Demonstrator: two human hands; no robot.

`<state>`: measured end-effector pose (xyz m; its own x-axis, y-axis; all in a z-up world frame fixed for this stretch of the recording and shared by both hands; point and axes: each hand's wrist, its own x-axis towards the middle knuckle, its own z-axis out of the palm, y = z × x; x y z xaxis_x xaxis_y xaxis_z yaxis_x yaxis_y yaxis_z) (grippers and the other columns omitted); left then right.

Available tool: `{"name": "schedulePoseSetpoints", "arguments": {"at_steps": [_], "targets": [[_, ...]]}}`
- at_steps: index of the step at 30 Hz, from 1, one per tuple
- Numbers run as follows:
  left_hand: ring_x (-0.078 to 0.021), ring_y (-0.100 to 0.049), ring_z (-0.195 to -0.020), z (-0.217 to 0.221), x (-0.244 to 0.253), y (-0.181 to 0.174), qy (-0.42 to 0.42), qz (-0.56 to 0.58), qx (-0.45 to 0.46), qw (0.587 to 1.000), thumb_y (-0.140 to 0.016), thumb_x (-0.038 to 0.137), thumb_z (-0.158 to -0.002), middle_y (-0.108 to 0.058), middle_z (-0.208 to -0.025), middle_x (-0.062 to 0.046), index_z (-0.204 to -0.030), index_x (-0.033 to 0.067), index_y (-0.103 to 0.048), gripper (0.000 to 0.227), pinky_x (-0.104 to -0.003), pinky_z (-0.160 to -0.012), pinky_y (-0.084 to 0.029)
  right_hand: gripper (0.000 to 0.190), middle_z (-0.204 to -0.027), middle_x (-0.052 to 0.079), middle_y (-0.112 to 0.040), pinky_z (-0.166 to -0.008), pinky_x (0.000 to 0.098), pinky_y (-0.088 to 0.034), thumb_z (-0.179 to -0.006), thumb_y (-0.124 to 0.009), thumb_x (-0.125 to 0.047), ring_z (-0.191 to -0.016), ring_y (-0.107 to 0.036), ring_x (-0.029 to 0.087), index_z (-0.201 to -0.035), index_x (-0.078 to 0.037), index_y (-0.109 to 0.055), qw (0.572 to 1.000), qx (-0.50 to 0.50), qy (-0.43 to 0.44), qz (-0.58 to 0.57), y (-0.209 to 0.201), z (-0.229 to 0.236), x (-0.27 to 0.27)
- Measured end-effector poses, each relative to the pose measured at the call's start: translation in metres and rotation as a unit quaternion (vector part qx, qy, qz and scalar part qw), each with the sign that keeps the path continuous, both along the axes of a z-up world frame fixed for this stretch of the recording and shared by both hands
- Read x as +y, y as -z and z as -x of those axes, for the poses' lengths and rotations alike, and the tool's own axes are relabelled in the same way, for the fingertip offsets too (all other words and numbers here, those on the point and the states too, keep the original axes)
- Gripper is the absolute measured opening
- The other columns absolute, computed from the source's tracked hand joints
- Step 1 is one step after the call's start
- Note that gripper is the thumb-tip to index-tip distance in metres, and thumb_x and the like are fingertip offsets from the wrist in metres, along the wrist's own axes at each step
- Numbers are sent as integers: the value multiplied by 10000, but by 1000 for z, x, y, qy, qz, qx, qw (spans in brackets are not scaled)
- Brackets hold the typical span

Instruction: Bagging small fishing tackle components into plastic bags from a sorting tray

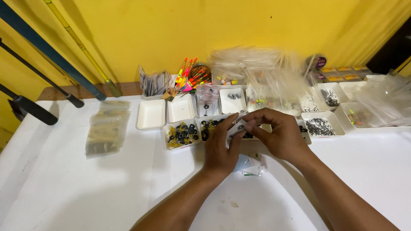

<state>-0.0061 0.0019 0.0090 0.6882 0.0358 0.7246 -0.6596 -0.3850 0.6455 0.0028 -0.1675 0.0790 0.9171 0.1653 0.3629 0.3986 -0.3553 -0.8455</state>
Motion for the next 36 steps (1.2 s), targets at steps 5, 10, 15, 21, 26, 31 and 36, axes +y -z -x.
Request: {"name": "schedulePoseSetpoints", "arguments": {"at_steps": [5,10,15,21,26,31,36], "targets": [[-323,-720,-997,3,0,0,16,9,17,1000,-629,207,-1022,-705,-1066,-103,-1422,127,-567,413,-441,-908,-568,281,-865,118,-771,-841,375,-599,-812,-784,45,-865,-738,187,-1081,-37,-778,1000,12,-29,-6,-8,1,1],[-360,-711,-1005,3,0,-2,32,23,12,999,-710,249,-973,-695,-1078,-135,-1430,111,-532,510,-477,-914,-560,168,-777,114,-761,-784,385,-615,-849,-736,50,-814,-748,197,-998,-11,-785,999,25,-40,-4,-16,3,-3],[-232,-578,-692,0,7,-4,-116,23,-94,989,-770,382,-912,-488,-802,12,-932,139,-505,361,-372,-703,-493,125,-867,114,-771,-801,378,-592,-916,-753,3,-866,-779,251,-1026,-50,-780,987,-134,53,77,-49,0,5],[-224,-559,-491,20,1,-26,46,-97,-190,976,-708,299,-943,-442,-523,9,-620,176,-451,431,-334,-525,-471,114,-823,195,-735,-711,465,-590,-862,-764,-18,-799,-737,401,-974,-10,-780,949,-223,-5,223,-57,-35,54],[-249,-470,-537,28,3,-34,118,-100,-196,968,-700,188,-985,-453,-589,-42,-644,110,-432,441,-376,-561,-366,261,-1003,84,-755,-722,470,-510,-868,-586,-114,-930,-669,338,-1034,-159,-783,911,-139,-35,386,-24,-79,74],[-230,-481,-538,25,4,-32,111,-85,-174,975,-693,188,-975,-450,-587,-31,-640,116,-427,434,-363,-560,-363,256,-1020,104,-751,-679,512,-503,-857,-564,-152,-920,-663,385,-1013,-152,-768,896,-131,-53,421,-10,-95,85],[-236,-497,-550,24,1,-25,122,-84,-175,973,-730,176,-926,-468,-600,-34,-645,108,-450,402,-357,-552,-372,102,-865,86,-705,-565,518,-461,-891,-625,-215,-826,-645,363,-846,-127,-649,878,-140,-48,455,2,-101,90]]}}
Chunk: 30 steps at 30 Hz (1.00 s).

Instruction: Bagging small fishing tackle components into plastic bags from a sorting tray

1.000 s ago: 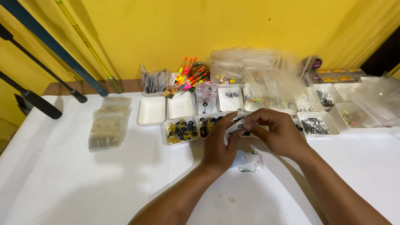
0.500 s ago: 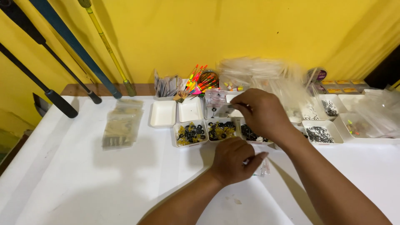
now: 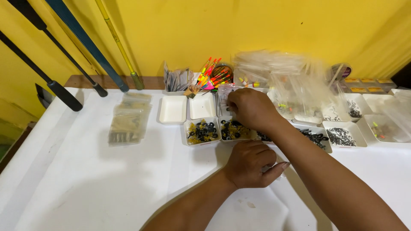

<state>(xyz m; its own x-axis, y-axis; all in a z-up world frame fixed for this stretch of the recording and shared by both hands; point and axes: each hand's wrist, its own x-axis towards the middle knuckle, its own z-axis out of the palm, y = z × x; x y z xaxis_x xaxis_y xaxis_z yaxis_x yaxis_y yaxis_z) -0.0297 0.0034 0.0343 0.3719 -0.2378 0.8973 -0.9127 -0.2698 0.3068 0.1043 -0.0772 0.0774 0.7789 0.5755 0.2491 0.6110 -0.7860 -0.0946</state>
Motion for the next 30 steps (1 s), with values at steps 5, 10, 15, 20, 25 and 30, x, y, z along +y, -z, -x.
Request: {"name": "schedulePoseSetpoints", "arguments": {"at_steps": [5,10,15,20,25,30], "targets": [[-235,-547,-486,-6,-1,0,-4,23,-5,1000,-674,207,-894,-447,-530,-23,-649,167,-458,329,-318,-519,-477,128,-882,91,-688,-693,453,-594,-859,-709,-173,-908,-700,335,-979,-132,-731,998,-62,-27,5,-12,7,-4],[-220,-564,-460,-14,5,6,-15,37,49,998,-661,213,-882,-474,-503,4,-661,184,-494,278,-309,-497,-493,244,-944,115,-681,-718,480,-595,-818,-754,-186,-974,-688,358,-1043,-101,-707,997,-71,-18,-9,-28,20,-12],[-225,-605,-512,-16,6,3,-1,61,97,993,-703,226,-870,-548,-552,8,-698,182,-559,229,-309,-513,-501,237,-938,113,-709,-710,451,-582,-841,-773,-181,-889,-712,314,-1053,-87,-722,991,-34,-5,-133,-51,43,-39],[-269,-676,-710,-6,0,-4,15,-25,60,998,-783,293,-826,-625,-702,-49,-821,130,-619,230,-360,-665,-537,227,-912,184,-724,-710,429,-587,-841,-798,-131,-835,-727,358,-1037,-29,-748,968,41,31,-247,-80,91,-71],[-303,-671,-859,-4,3,-5,-45,-146,50,987,-775,436,-812,-649,-830,-85,-946,118,-658,364,-417,-763,-525,238,-908,190,-753,-731,422,-599,-817,-810,-139,-812,-750,340,-1017,-21,-759,952,85,55,-290,-87,113,-101],[-315,-629,-1005,-2,8,-14,-78,-393,196,895,-667,556,-834,-647,-1017,-76,-1203,156,-647,545,-474,-850,-502,250,-924,191,-766,-768,429,-593,-827,-806,-158,-850,-764,349,-1036,-27,-769,950,128,79,-274,-90,114,-117]]}}
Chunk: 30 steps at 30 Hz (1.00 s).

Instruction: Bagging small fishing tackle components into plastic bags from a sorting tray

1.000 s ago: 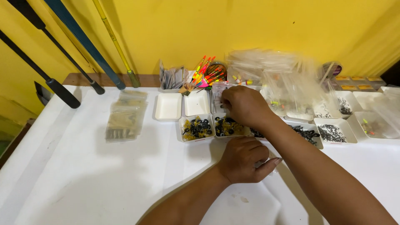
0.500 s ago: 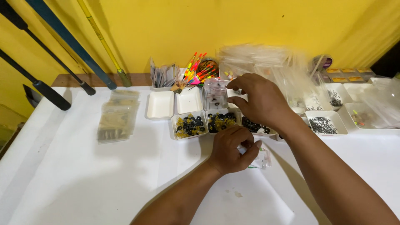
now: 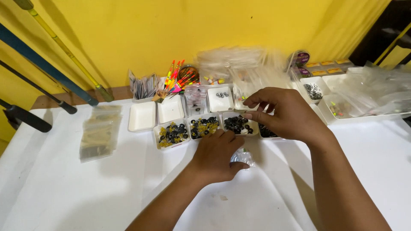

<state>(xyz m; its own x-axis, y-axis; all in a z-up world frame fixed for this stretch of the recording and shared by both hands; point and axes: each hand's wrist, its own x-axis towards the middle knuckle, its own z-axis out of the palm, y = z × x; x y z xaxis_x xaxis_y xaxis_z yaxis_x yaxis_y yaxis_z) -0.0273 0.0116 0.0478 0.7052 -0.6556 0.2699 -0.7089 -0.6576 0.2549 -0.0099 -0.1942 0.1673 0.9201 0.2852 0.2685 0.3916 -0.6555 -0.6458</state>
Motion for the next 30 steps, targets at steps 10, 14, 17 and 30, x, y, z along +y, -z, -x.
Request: {"name": "schedulePoseSetpoints", "arguments": {"at_steps": [10,14,17,30], "targets": [[-322,-695,-953,-4,3,3,10,33,-26,999,-651,447,-899,-714,-992,-98,-1178,147,-676,410,-450,-810,-538,278,-919,177,-767,-802,428,-596,-834,-803,-209,-875,-760,345,-1048,-38,-762,1000,15,-5,20,4,-2,-12],[-286,-733,-876,-6,4,-1,8,115,-54,992,-669,356,-897,-744,-929,-77,-1160,181,-698,318,-412,-771,-572,286,-923,171,-769,-815,435,-595,-830,-804,-213,-882,-761,342,-1053,-39,-760,999,21,-10,26,7,-2,-13],[-293,-759,-873,-15,6,-2,26,278,47,959,-662,378,-935,-765,-941,-91,-1179,169,-677,321,-418,-791,-602,287,-926,164,-774,-827,437,-597,-821,-808,-205,-890,-764,340,-1057,-48,-766,999,26,-15,30,3,1,-9],[-141,-725,-737,-25,1,27,152,652,474,571,-572,216,-1031,-747,-870,-142,-1301,79,-428,335,-236,-676,-570,170,-877,79,-772,-789,393,-610,-849,-743,-74,-843,-765,279,-1005,-130,-786,990,40,-125,53,35,-1,16]]}}
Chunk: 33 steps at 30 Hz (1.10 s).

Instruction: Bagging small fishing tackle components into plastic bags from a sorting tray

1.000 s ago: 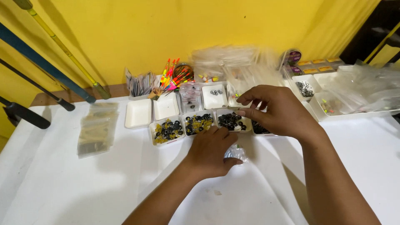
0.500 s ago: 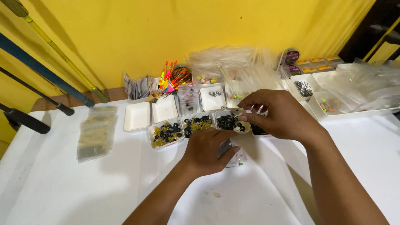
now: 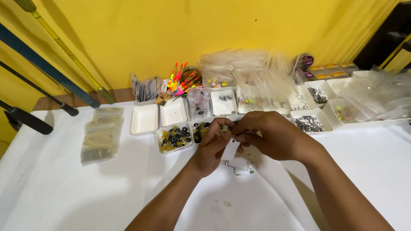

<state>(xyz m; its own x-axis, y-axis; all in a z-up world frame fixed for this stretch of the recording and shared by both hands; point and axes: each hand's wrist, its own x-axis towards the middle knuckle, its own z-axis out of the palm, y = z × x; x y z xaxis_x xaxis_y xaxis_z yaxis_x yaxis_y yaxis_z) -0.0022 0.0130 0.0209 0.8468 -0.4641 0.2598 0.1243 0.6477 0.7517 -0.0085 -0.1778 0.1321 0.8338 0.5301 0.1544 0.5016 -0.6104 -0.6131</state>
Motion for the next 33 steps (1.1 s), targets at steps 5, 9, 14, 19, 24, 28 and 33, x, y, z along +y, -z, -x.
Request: {"name": "schedulePoseSetpoints", "arguments": {"at_steps": [5,9,14,19,24,28,33], "targets": [[-220,-732,-862,-11,1,17,-23,-35,-10,999,-602,281,-1027,-741,-1002,-199,-1298,74,-464,368,-299,-742,-593,111,-805,35,-745,-724,358,-601,-834,-737,-45,-740,-737,226,-879,-133,-786,999,-9,-28,-23,-9,1,4],[-245,-712,-1011,-17,6,16,-111,-98,-33,988,-587,514,-995,-727,-1115,-197,-1260,70,-476,529,-342,-831,-607,53,-744,39,-706,-596,344,-585,-791,-790,-71,-638,-710,217,-784,-108,-753,998,-48,13,-32,-15,-1,-1],[-242,-709,-1001,0,-6,-3,-248,-166,-46,953,-552,468,-1011,-698,-1138,-179,-1222,50,-508,471,-361,-788,-637,72,-719,53,-694,-554,324,-544,-782,-799,-54,-597,-658,208,-741,-87,-750,991,-77,82,-69,-14,-3,-11],[-269,-768,-818,5,-20,8,-294,-171,-86,936,-609,267,-1033,-724,-981,-187,-1146,-8,-592,298,-351,-625,-674,62,-744,68,-682,-563,315,-541,-780,-808,-40,-634,-661,223,-768,-74,-759,982,-135,105,-77,-8,-2,-8],[-267,-754,-729,11,-27,8,-346,-191,-174,902,-682,180,-1011,-696,-874,-174,-1088,-14,-663,209,-358,-520,-659,126,-767,31,-687,-613,304,-590,-716,-836,-41,-738,-719,224,-762,-106,-738,979,-194,53,-17,6,-1,6],[-268,-765,-733,11,-24,9,-316,-175,-135,923,-667,150,-1022,-725,-865,-197,-1068,-23,-662,179,-377,-565,-667,113,-749,16,-666,-604,330,-571,-743,-822,-78,-723,-700,240,-746,-127,-720,977,-206,47,32,3,1,12],[-239,-759,-676,4,-26,26,-274,-150,-123,942,-665,107,-1019,-732,-806,-192,-1023,-40,-648,147,-340,-561,-671,104,-738,56,-691,-616,391,-578,-753,-805,-52,-720,-723,288,-748,-85,-706,987,-145,53,41,-1,1,11]]}}
